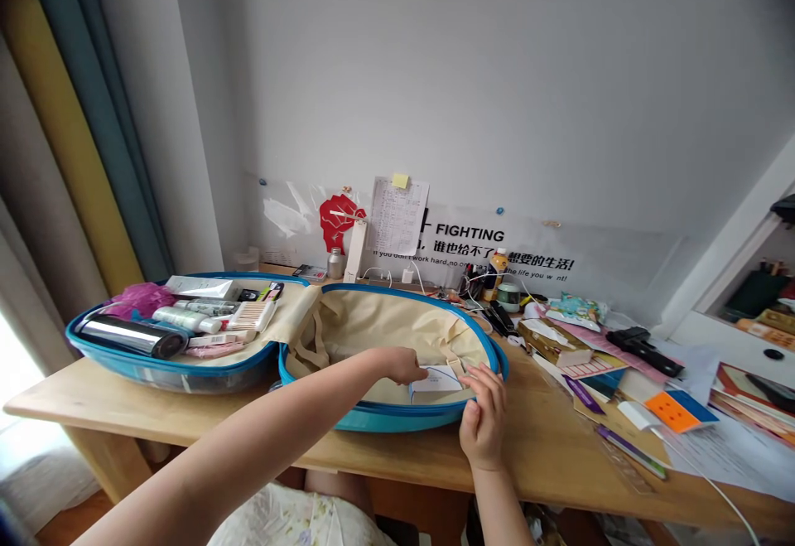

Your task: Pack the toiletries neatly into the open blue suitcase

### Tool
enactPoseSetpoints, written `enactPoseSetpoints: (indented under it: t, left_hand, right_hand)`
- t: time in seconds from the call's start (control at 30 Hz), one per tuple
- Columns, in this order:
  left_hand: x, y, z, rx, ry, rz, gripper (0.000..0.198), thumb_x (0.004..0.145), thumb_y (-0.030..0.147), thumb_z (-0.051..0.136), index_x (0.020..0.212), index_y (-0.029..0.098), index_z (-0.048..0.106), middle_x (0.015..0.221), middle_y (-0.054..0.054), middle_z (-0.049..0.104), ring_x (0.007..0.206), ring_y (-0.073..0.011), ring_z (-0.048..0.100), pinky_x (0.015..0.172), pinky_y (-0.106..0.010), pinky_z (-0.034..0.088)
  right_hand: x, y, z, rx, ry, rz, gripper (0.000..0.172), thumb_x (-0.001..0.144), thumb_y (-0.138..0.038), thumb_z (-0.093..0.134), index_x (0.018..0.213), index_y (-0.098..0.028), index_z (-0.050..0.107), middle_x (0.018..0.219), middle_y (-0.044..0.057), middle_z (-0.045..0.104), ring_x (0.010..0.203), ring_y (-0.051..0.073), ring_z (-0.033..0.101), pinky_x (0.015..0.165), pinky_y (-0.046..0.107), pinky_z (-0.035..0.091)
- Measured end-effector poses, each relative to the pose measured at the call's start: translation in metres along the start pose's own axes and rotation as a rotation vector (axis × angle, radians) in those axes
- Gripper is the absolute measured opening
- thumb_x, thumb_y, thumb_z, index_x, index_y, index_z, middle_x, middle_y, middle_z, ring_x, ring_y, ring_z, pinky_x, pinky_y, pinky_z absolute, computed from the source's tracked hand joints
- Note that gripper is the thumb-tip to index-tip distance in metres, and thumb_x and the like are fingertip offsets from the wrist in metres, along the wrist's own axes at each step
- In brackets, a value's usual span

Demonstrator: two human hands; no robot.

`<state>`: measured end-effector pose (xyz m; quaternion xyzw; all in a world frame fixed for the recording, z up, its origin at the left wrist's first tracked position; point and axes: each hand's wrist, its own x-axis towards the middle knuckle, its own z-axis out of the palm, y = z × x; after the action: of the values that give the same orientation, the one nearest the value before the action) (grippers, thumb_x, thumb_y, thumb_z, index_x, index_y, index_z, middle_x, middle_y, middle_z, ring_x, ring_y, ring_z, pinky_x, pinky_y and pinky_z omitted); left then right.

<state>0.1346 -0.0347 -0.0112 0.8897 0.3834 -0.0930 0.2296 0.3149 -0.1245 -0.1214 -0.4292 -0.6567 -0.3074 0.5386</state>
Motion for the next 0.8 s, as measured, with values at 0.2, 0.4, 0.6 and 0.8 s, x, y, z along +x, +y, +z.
enactPoseSetpoints:
  t: [0.2,0.4,0.6,0.8]
  left_hand:
    - [-0.012,0.005,-0.010,0.000,-0.049,-0.025,0.047,0.096,0.042,0.038,0.114,0.013,0.071,0.098,-0.010,0.077,0.093,-0.0205,0.070,0.085,-0.028,0.054]
    - [-0.022,0.008,-0.012,0.030,0.096,-0.083,0.043,0.092,0.045,0.049,0.119,0.018,0.068,0.126,-0.012,0.070,0.113,-0.0283,0.065,0.095,-0.036,0.052]
    - [-0.064,-0.028,-0.033,0.064,0.453,-0.111,0.043,0.098,0.047,0.036,0.128,0.027,0.060,0.130,-0.005,0.068,0.118,-0.0251,0.064,0.094,-0.035,0.052]
    - [-0.126,-0.134,-0.067,0.134,0.587,-0.458,0.039,0.096,0.039,0.037,0.120,0.026,0.065,0.123,-0.007,0.071,0.111,-0.0267,0.067,0.085,-0.033,0.052]
  right_hand:
    - [0.000,0.001,0.000,0.006,-0.001,-0.001,0.037,0.102,-0.034,0.029,0.105,-0.020,0.063,0.109,0.013,0.066,0.116,0.028,0.058,0.099,0.051,0.043]
    - [0.001,0.003,0.002,0.032,0.029,0.007,0.038,0.101,-0.037,0.031,0.103,-0.021,0.065,0.106,0.012,0.067,0.114,0.028,0.060,0.100,0.051,0.044]
    - [-0.001,0.008,0.004,0.034,0.036,0.017,0.042,0.101,-0.043,0.030,0.100,-0.020,0.065,0.103,0.012,0.067,0.113,0.029,0.061,0.098,0.052,0.045]
    - [0.000,0.008,0.006,0.034,0.047,0.006,0.039,0.101,-0.040,0.031,0.100,-0.020,0.064,0.103,0.012,0.068,0.111,0.029,0.062,0.098,0.052,0.045]
